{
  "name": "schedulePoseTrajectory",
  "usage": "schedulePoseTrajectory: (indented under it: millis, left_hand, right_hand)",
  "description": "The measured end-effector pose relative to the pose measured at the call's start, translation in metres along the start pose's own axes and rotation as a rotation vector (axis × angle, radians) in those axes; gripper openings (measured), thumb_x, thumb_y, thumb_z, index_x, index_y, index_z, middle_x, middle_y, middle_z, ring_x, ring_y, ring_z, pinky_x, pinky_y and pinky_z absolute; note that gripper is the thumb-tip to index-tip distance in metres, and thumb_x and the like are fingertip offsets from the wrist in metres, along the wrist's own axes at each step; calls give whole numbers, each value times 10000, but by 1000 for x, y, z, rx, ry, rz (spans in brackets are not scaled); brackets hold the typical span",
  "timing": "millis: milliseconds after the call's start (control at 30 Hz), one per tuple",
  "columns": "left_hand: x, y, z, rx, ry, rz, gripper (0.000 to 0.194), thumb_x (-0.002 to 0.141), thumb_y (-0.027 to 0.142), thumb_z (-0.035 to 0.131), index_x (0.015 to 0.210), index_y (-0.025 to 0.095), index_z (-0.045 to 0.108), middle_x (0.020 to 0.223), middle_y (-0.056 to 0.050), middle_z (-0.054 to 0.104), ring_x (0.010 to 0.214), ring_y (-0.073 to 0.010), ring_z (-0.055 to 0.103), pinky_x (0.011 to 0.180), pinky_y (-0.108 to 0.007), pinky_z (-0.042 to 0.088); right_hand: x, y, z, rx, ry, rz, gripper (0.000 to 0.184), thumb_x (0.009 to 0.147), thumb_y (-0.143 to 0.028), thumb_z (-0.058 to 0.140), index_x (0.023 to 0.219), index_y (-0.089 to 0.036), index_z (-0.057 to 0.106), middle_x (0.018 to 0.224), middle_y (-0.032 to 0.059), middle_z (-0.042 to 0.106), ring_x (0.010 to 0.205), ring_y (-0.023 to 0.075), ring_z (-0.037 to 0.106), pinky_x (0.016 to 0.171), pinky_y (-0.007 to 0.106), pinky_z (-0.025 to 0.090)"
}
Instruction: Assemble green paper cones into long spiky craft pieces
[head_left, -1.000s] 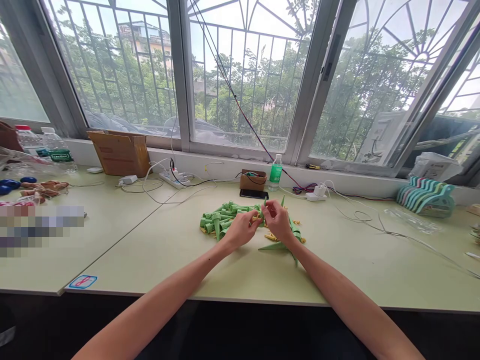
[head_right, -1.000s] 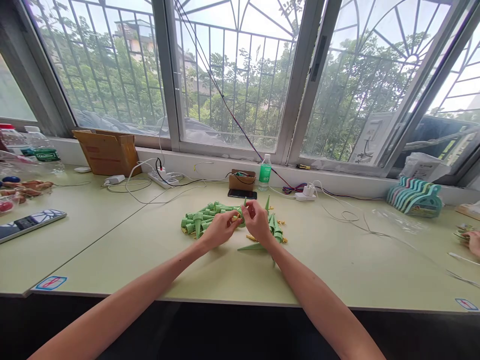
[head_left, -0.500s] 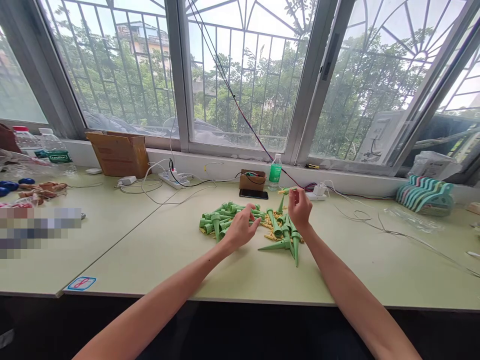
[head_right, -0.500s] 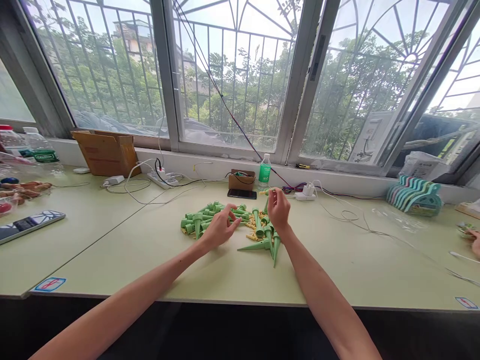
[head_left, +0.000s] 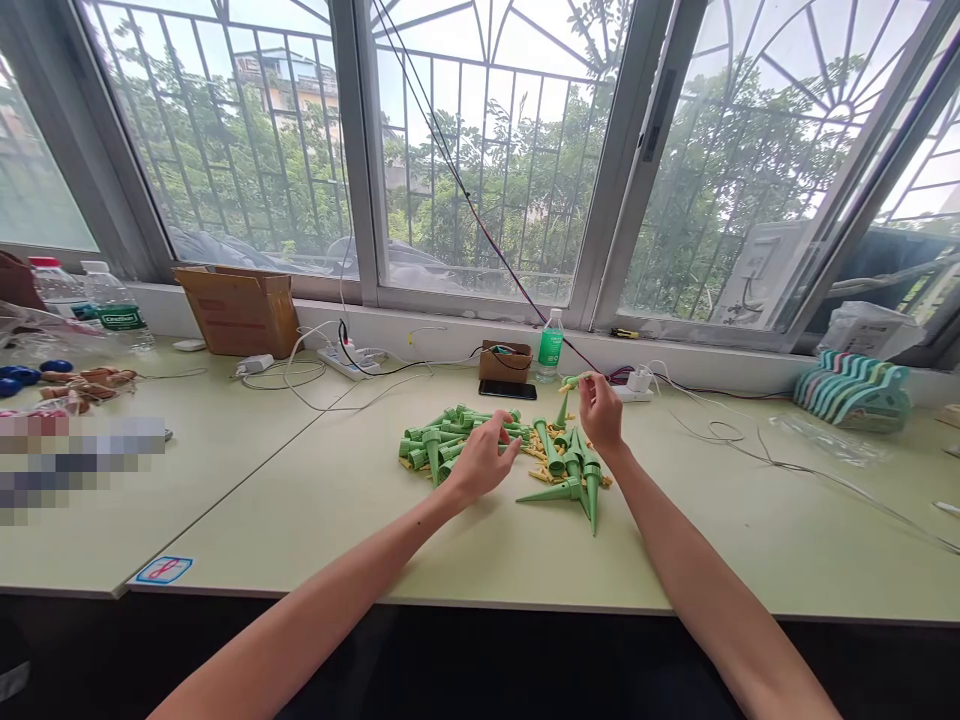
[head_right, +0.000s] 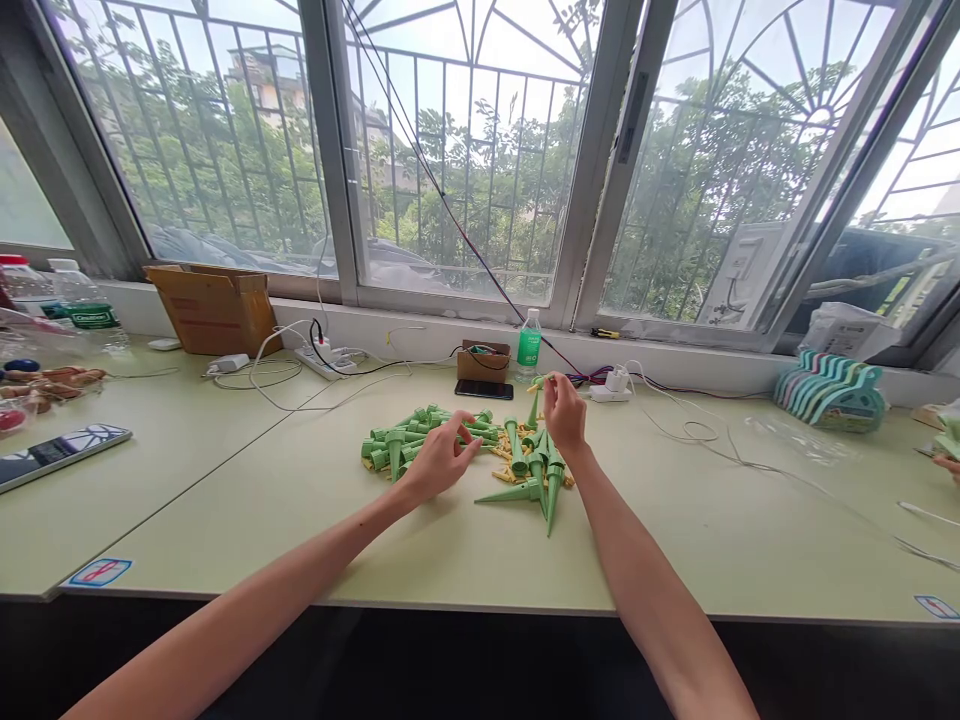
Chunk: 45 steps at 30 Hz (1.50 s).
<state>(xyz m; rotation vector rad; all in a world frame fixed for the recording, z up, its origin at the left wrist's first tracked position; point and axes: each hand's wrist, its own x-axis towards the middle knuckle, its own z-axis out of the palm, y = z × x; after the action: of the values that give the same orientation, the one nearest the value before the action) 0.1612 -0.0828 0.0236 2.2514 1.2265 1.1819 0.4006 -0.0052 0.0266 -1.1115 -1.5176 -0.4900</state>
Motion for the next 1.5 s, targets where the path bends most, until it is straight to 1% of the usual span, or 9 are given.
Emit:
schedulePoseTrajectory:
  millis: [200,467,600,833,1000,1167,1333,1500]
  left_hand:
    - [0,0,0,-1,5,6,249,889,356,498,1072,187,482,798,-5,606,511,-101,485,564,-247,398]
    - [-1,1,0,0,-7,-2,237,891,360,492,1057,190,490,794,-4,612,516,-105,487,580,-257,403]
    - [0,2,-1,11,-14,-6,231,892,356,491,1051,189,491,790,-4,610,525,-110,487,581,-259,400]
    - [-2,5,-2,11,-26,3,228,896,353,479,1054,189,495,779,-9,620,550,-127,513,582,-267,395]
    - [-2,5,-2,16,-25,14,222,893,348,482,1046,188,500,772,-10,625,552,-132,515,600,-279,404]
    - [-1,4,-1,16,-23,11,228,890,357,486,1045,190,503,763,-8,621,543,-132,519,584,-270,400]
    - [-2,4,-1,6,-30,6,228,888,359,489,1036,187,507,760,-9,616,544,-131,522,568,-262,392]
    - [-2,5,-2,5,-31,2,211,886,345,492,1023,186,508,758,-7,616,544,-129,521,578,-264,398]
  right_hand:
    - [3,2,-1,3,-27,-31,280,995,-374,359,961,-169,545,820,75,651,648,176,572,634,275,408]
    - [4,7,2,0,-67,-45,260,993,-363,355,964,-179,536,817,77,651,664,193,590,610,281,406]
    - [3,10,4,-11,-90,-40,285,995,-381,340,985,-179,541,827,88,659,683,206,603,611,287,416]
    - [3,9,4,7,-136,-3,366,1000,-414,310,1080,-155,556,866,110,684,724,223,634,691,323,454]
    - [3,6,3,4,-168,39,416,997,-441,300,1092,-141,571,870,117,687,700,215,627,676,312,445]
    - [2,4,3,-6,-181,69,444,990,-471,306,1050,-139,595,866,116,687,662,202,610,643,292,421]
    - [0,4,3,-4,-226,116,476,980,-515,315,1002,-142,611,802,95,681,620,189,590,595,271,378]
    - [-1,5,4,-40,-221,147,498,983,-519,299,844,-159,614,730,85,657,611,186,557,563,261,335]
